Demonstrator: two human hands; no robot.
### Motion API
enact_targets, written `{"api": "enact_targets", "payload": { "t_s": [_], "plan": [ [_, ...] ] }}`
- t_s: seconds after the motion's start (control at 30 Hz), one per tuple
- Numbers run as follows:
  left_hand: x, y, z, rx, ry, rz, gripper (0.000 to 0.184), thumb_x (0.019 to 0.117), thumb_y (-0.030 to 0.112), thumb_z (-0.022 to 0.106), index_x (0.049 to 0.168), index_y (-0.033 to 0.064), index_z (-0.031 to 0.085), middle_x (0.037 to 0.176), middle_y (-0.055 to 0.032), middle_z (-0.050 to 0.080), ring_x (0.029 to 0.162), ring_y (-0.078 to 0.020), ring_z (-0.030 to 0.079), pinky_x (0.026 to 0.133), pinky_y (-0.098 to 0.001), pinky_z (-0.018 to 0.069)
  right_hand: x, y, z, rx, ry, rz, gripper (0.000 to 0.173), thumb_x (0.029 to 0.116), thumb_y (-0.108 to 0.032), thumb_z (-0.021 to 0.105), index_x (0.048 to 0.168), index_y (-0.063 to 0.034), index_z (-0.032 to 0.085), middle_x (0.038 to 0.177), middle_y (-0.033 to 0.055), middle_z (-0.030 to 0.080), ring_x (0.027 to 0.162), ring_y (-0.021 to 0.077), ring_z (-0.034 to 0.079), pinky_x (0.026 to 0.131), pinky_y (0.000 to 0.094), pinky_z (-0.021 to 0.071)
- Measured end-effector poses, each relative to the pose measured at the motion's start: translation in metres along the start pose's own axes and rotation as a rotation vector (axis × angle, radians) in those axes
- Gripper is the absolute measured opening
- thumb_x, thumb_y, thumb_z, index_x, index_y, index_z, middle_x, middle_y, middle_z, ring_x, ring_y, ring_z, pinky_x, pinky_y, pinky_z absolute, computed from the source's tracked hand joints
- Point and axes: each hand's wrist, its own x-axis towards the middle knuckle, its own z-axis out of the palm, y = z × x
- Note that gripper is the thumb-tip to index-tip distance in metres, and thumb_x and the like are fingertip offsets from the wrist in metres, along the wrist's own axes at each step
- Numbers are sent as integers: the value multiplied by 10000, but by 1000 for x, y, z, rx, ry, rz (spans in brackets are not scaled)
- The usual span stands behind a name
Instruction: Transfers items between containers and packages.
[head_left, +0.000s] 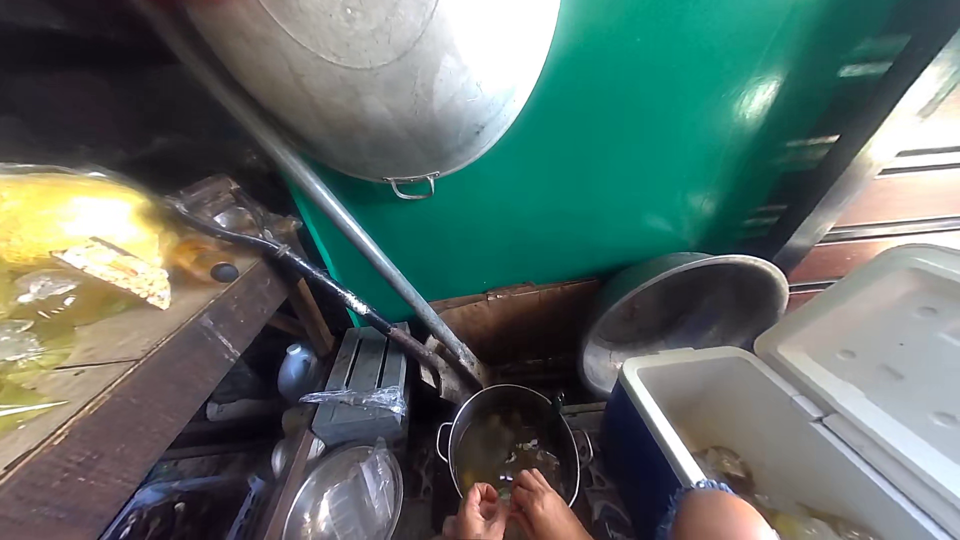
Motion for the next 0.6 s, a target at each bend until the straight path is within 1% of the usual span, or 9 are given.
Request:
{"api": "enact_targets", "payload": {
  "t_s": [0.07,0.13,0.17,0.27,0.33,0.4,0.5,0.53,0.6],
  "plan": [
    [-2,3,-3,188,-37,63,282,918,184,664,1162,62,736,1063,-110,743,1092,-275,658,1056,-618,341,2,-2,-8,-108,-100,-48,178,978,-93,626,962,55,724,1140,229,688,1161,410,636,984,482,541],
    [-2,5,-5,318,-101,121,296,966,211,609,1202,140,773,1145,-84,749,1229,-318,594,1078,-652,276,5,-5,-17,-224,-177,-94,177,977,-74,614,1004,61,725,1159,234,684,1172,413,639,950,490,561],
    [-2,5,-4,345,-142,155,290,983,215,597,1196,136,778,1155,-81,752,1266,-338,576,1076,-662,272,6,-5,-22,-267,-206,-120,177,980,-67,608,1011,63,723,1153,237,684,1166,416,642,933,491,567],
    [-1,2,-4,350,-269,213,272,1000,219,596,1145,90,786,1198,-114,729,1321,-371,525,1085,-679,254,9,-8,-37,-342,-300,-180,174,985,-23,577,1042,79,705,1166,250,670,1169,426,634,926,494,564],
    [-2,0,-1,329,-289,239,273,992,256,617,1138,103,790,1247,-147,685,1331,-394,491,1085,-697,242,15,-13,-51,-373,-372,-168,197,996,-23,561,1099,92,682,1227,257,647,1223,433,602,970,503,541],
    [-2,-4,4,296,-230,261,266,974,313,648,1118,155,807,1353,-134,626,1390,-409,412,1096,-719,198,19,-14,-64,-353,-393,-115,221,998,-48,578,1136,100,667,1274,262,624,1272,438,565,1008,509,517],
    [-1,-2,6,322,-137,286,242,941,334,687,1096,207,823,1576,-126,458,1517,-465,206,1125,-760,76,13,-13,-68,-315,-316,-70,216,1001,-79,583,1123,74,676,1270,250,631,1281,418,566,1023,495,513],
    [0,-1,7,347,-116,304,240,931,333,697,1088,207,826,1608,-133,414,1532,-491,145,1124,-772,42,12,-14,-66,-326,-305,-63,216,998,-67,580,1147,61,672,1278,253,629,1283,424,565,1028,506,509],
    [-2,-1,8,388,-88,341,227,915,303,706,1055,176,833,1608,-146,413,1529,-524,119,1119,-790,7,9,-25,-61,-357,-375,-6,277,1001,-9,551,1263,30,629,1344,266,594,1315,449,538,1053,558,483]
  ]
}}
